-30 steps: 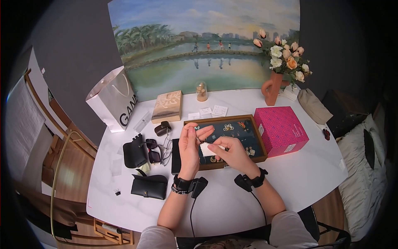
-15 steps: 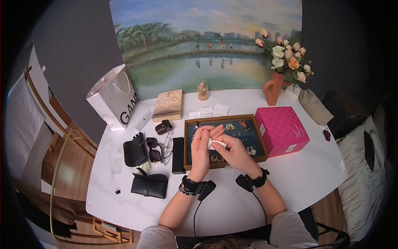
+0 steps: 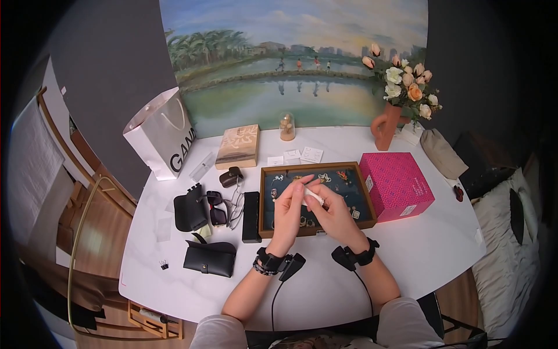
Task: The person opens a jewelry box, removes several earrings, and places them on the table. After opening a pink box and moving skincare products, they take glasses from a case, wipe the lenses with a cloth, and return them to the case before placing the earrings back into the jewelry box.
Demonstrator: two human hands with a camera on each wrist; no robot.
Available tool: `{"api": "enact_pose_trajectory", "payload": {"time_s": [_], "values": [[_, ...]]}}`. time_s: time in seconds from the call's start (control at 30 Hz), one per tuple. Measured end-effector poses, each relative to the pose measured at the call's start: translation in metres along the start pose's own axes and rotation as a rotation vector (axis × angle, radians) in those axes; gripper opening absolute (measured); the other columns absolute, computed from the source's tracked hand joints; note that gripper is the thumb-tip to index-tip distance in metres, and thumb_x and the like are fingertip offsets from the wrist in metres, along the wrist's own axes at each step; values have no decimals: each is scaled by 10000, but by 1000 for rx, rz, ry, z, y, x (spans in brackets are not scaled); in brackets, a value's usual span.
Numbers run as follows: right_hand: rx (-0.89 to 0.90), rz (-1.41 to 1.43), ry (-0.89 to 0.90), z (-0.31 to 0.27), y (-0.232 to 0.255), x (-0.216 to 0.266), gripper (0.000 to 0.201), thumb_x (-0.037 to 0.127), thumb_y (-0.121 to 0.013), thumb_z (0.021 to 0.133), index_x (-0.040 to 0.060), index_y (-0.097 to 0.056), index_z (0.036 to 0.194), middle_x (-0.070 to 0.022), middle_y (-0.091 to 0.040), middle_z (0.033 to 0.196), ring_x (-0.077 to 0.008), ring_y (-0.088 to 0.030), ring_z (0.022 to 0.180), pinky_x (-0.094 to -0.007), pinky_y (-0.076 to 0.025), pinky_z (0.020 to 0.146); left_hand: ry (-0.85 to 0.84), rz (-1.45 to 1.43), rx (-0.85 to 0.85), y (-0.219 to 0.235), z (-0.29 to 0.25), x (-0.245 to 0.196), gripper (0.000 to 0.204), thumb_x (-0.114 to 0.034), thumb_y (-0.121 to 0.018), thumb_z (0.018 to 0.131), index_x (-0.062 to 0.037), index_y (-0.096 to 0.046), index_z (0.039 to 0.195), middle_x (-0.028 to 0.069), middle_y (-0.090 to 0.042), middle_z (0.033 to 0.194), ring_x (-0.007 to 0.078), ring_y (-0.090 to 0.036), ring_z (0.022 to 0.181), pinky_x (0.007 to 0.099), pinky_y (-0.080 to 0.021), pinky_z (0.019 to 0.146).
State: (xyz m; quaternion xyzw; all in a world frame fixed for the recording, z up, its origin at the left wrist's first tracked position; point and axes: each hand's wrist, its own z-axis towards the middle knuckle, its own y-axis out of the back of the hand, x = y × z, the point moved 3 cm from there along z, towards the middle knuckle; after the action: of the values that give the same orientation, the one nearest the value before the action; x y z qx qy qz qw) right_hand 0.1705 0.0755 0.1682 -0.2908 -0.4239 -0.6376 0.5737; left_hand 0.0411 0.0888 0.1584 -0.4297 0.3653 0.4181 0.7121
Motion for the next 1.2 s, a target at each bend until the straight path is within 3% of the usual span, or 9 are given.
{"api": "enact_pose_trajectory", "payload": {"time_s": [0.33,0.43,0.5,0.7,0.9,1.03,1.2], "values": [[-39,51,61,5,8,-14,242,204,-584,1081,-17,-673,1122,-8,-690,858,-42,-559,743,-269,-461,633,-24,46,18,-2,-2,11,438,-301,-449,1143,36,-707,1251,140,-684,1348,122,-624,1147,291,-459,1056],[49,118,-98,3,7,-16,231,202,-592,1077,-11,-677,1110,-14,-700,877,-48,-574,773,-263,-478,671,-12,71,69,-1,-2,14,439,-298,-439,1148,37,-673,1308,115,-679,1337,97,-619,1103,274,-466,1023],[-61,186,-26,4,2,-13,222,196,-604,1071,-14,-672,1093,-12,-687,861,-46,-569,766,-248,-463,657,5,65,33,-9,-4,5,429,-287,-426,1152,37,-634,1342,85,-677,1292,84,-616,1065,253,-471,985],[-50,36,-26,2,10,-17,228,193,-614,1066,-20,-693,1082,-12,-687,837,-20,-552,764,-232,-445,631,-15,18,93,-8,-3,11,457,-320,-409,1152,2,-568,1434,81,-673,1252,130,-642,1139,314,-504,1031],[-120,150,48,4,7,-11,249,196,-602,1073,-31,-695,1111,-21,-691,845,-20,-546,759,-242,-460,616,15,3,114,-8,-3,14,444,-309,-439,1146,17,-599,1402,94,-687,1251,144,-654,1146,333,-507,1049],[-115,135,-2,2,4,-16,258,193,-589,1079,-37,-694,1131,-21,-700,859,-21,-556,767,-243,-472,626,29,-16,126,-5,-2,13,425,-289,-470,1137,26,-612,1385,112,-689,1288,148,-654,1157,332,-509,1050],[-41,122,-4,0,5,-1,271,217,-603,1070,-27,-697,1144,7,-632,786,-16,-487,692,-241,-377,554,9,-18,52,-3,-2,5,382,-259,-501,1125,28,-660,1322,136,-699,1317,153,-657,1159,318,-512,1033]]}}
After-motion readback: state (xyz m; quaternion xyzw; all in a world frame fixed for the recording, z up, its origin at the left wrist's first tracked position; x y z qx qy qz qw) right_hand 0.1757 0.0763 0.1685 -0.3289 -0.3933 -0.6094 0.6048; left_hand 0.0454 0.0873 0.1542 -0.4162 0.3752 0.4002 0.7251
